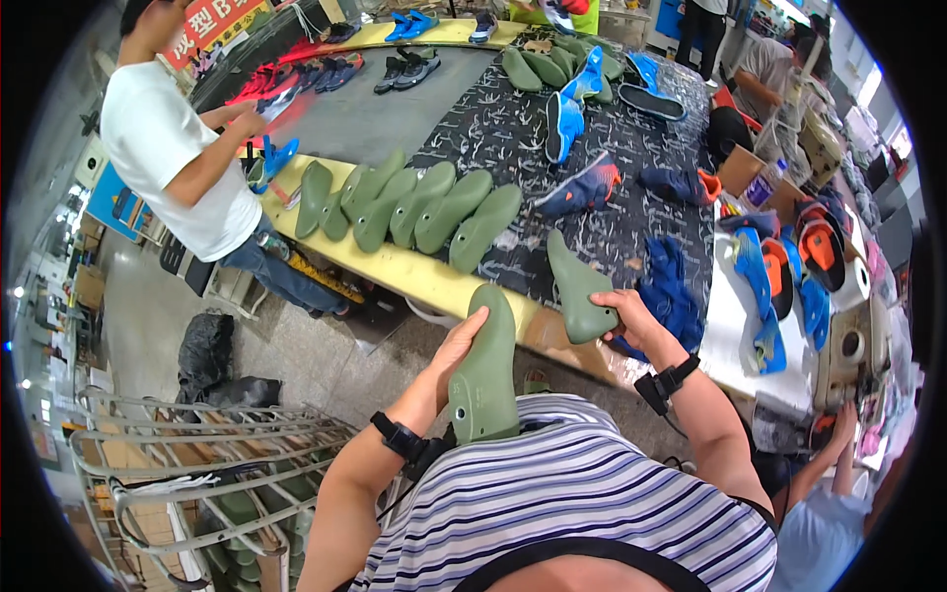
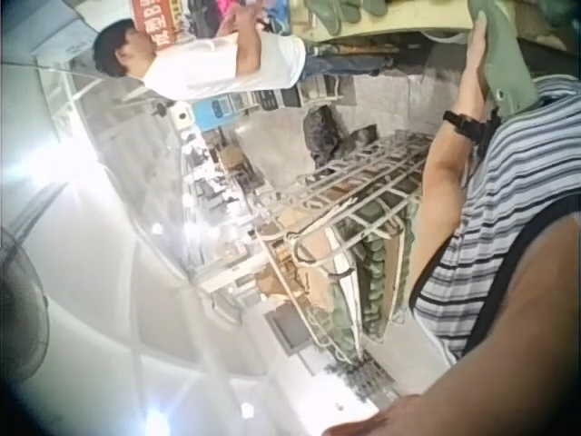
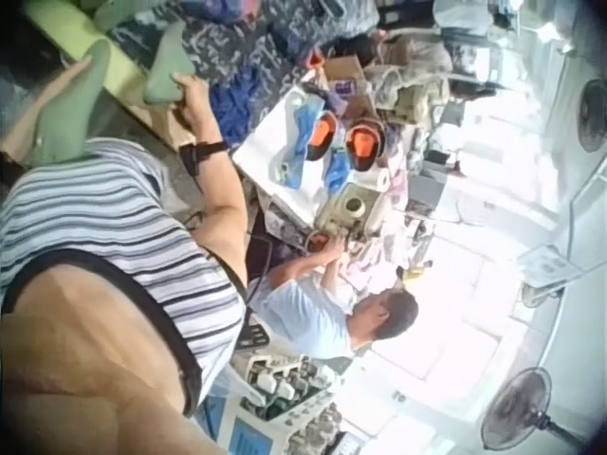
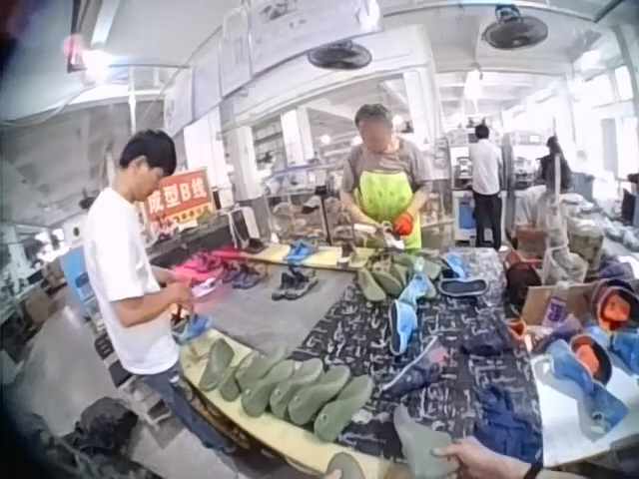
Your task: Organizing shoe lasts by moving them between a storage rack and an assembly table.
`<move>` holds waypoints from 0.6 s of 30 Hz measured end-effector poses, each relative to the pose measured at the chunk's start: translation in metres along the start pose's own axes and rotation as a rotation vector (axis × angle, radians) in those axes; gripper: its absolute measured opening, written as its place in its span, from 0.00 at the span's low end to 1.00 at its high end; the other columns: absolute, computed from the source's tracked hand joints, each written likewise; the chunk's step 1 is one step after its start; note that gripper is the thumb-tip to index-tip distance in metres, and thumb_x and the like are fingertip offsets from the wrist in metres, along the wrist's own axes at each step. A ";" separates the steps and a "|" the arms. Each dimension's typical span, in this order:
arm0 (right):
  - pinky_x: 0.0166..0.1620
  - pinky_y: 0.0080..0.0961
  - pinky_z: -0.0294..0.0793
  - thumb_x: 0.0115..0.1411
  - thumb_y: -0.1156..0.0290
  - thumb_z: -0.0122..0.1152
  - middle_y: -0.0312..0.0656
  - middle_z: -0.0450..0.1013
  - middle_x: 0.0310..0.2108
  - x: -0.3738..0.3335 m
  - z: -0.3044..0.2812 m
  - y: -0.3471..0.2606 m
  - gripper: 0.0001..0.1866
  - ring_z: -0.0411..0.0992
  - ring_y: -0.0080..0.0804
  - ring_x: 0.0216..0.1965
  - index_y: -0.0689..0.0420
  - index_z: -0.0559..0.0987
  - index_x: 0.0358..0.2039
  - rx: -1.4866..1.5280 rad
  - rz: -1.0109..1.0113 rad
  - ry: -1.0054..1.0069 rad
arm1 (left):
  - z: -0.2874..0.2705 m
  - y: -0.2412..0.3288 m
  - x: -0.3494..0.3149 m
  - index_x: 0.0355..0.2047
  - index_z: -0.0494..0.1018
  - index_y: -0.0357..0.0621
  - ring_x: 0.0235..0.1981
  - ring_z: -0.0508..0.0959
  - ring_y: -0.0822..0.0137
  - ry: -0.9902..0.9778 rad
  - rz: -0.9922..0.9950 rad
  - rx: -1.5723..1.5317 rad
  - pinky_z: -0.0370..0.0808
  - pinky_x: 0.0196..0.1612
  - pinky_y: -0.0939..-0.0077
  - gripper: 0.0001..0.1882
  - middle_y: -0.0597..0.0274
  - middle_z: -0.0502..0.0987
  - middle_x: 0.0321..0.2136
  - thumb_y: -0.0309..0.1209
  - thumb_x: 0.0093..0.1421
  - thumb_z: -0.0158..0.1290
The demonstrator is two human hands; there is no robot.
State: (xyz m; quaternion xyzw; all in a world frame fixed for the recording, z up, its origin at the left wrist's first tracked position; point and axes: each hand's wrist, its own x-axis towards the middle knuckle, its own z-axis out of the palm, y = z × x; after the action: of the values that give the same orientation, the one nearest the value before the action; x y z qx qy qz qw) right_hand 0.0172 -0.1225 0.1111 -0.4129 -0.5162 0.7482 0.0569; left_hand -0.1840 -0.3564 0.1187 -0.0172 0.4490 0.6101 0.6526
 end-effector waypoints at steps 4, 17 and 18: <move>0.16 0.21 0.70 0.54 0.62 0.62 0.44 0.76 0.26 0.078 -0.041 -0.030 0.19 0.74 0.30 0.19 0.66 0.77 0.37 0.023 0.005 0.049 | 0.019 0.017 0.040 0.41 0.74 0.47 0.25 0.75 0.76 0.102 0.034 -0.008 0.73 0.27 0.81 0.19 0.69 0.76 0.28 0.48 0.61 0.51; 0.16 0.22 0.71 0.51 0.64 0.63 0.43 0.74 0.24 0.060 -0.074 -0.044 0.20 0.73 0.28 0.19 0.69 0.75 0.37 0.049 -0.167 0.166 | 0.063 0.077 0.169 0.43 0.72 0.39 0.29 0.77 0.70 0.180 -0.060 0.306 0.75 0.29 0.73 0.25 0.61 0.76 0.31 0.51 0.60 0.51; 0.15 0.22 0.71 0.50 0.63 0.63 0.44 0.74 0.25 0.056 -0.076 -0.042 0.22 0.73 0.29 0.20 0.69 0.75 0.38 0.064 -0.179 0.334 | 0.062 0.076 0.180 0.44 0.72 0.38 0.30 0.77 0.70 0.154 -0.059 0.314 0.75 0.30 0.73 0.25 0.60 0.76 0.32 0.50 0.60 0.52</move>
State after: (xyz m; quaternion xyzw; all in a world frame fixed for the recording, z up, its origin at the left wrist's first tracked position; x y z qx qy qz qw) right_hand 0.0176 -0.0189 0.1044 -0.4817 -0.5103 0.6771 0.2214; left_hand -0.2371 -0.1609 0.0867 0.0249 0.5868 0.5100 0.6285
